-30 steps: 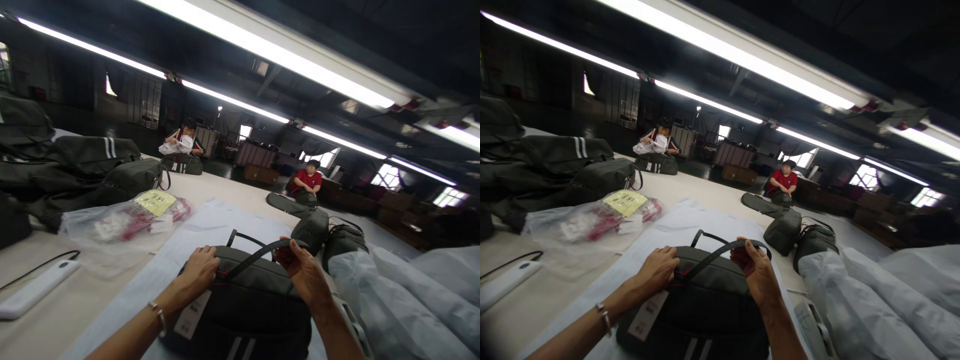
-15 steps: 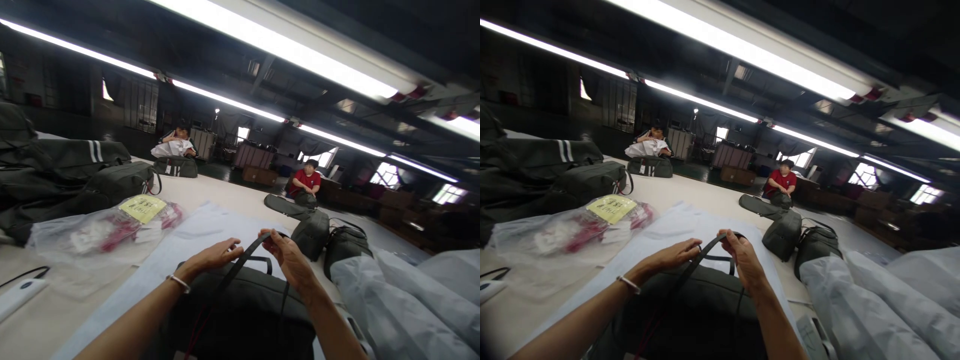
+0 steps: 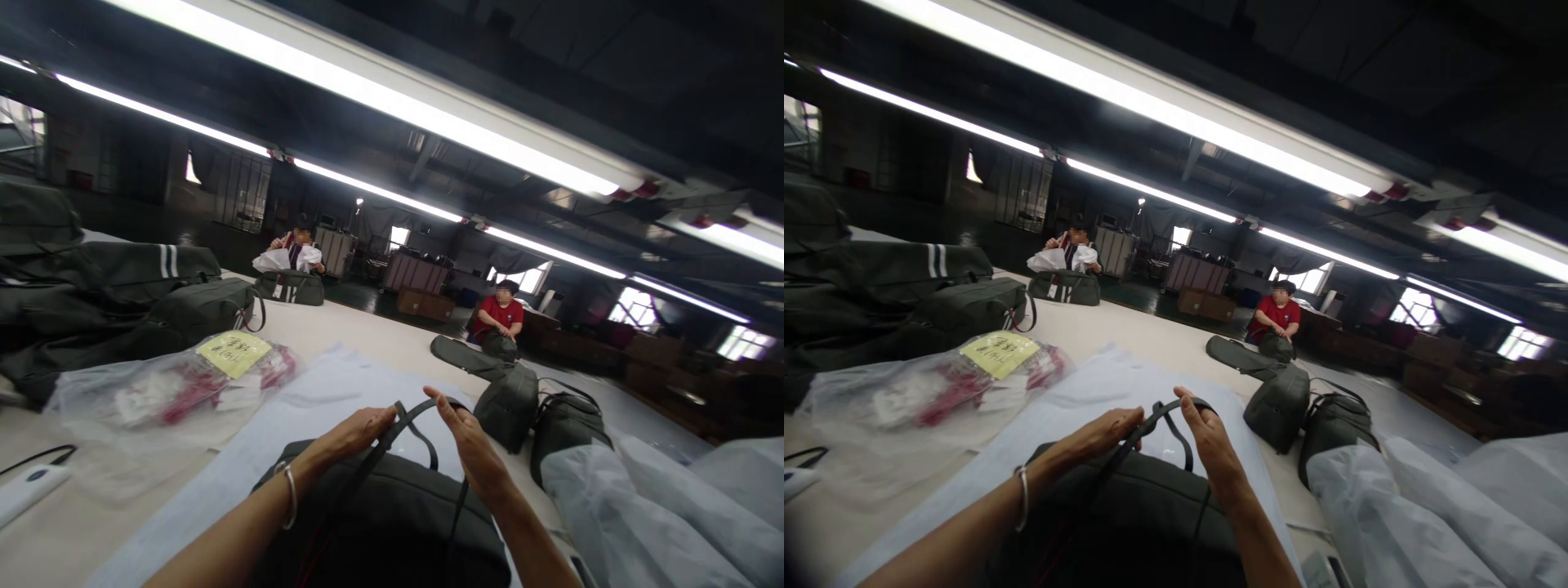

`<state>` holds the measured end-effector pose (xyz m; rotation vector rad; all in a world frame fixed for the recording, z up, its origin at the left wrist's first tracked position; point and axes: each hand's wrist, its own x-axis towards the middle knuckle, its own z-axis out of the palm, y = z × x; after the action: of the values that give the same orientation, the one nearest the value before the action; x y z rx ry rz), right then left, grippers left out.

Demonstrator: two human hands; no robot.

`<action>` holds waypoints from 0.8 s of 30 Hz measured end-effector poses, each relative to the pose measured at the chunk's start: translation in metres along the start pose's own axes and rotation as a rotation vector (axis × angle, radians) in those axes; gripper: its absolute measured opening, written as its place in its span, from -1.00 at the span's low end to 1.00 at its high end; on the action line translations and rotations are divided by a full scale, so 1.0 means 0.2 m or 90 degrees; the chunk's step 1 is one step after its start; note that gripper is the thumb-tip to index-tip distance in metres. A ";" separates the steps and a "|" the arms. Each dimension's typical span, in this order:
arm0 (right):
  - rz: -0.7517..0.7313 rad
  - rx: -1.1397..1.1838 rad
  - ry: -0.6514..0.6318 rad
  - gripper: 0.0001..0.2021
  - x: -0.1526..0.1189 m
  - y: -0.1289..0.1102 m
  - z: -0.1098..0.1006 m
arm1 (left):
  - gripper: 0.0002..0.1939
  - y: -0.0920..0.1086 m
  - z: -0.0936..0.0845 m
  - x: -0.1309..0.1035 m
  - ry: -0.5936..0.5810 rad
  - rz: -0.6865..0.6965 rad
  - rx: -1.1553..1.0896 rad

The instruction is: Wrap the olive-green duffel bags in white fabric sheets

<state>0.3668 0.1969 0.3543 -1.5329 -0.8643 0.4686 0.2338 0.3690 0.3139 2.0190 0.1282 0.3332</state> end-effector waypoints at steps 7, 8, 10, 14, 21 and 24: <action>-0.060 -0.249 -0.030 -0.25 -0.03 -0.01 -0.03 | -0.69 0.16 0.06 -0.18 -0.067 0.040 -0.039; -0.088 -0.304 -0.041 -0.24 -0.04 -0.02 -0.03 | -0.72 0.16 0.06 -0.21 -0.079 0.035 -0.046; -0.142 -0.413 -0.076 -0.26 -0.08 -0.06 -0.04 | -0.75 0.16 0.05 -0.25 -0.097 0.035 -0.063; -0.127 -0.532 -0.227 -0.54 -0.26 -0.18 -0.03 | -0.72 0.15 0.02 -0.30 -0.094 0.032 -0.131; -0.214 -0.680 -0.217 -0.62 -0.64 -0.16 0.10 | -0.55 0.07 0.03 -0.24 0.044 -0.010 -0.250; -0.261 -0.714 -0.126 -0.47 -0.66 -0.05 0.13 | -0.53 0.05 0.05 -0.19 0.079 -0.019 -0.263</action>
<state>0.2606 0.1150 0.3340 -2.2277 -1.7187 -0.2484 0.1993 0.3477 0.3115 1.5868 0.1533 0.4291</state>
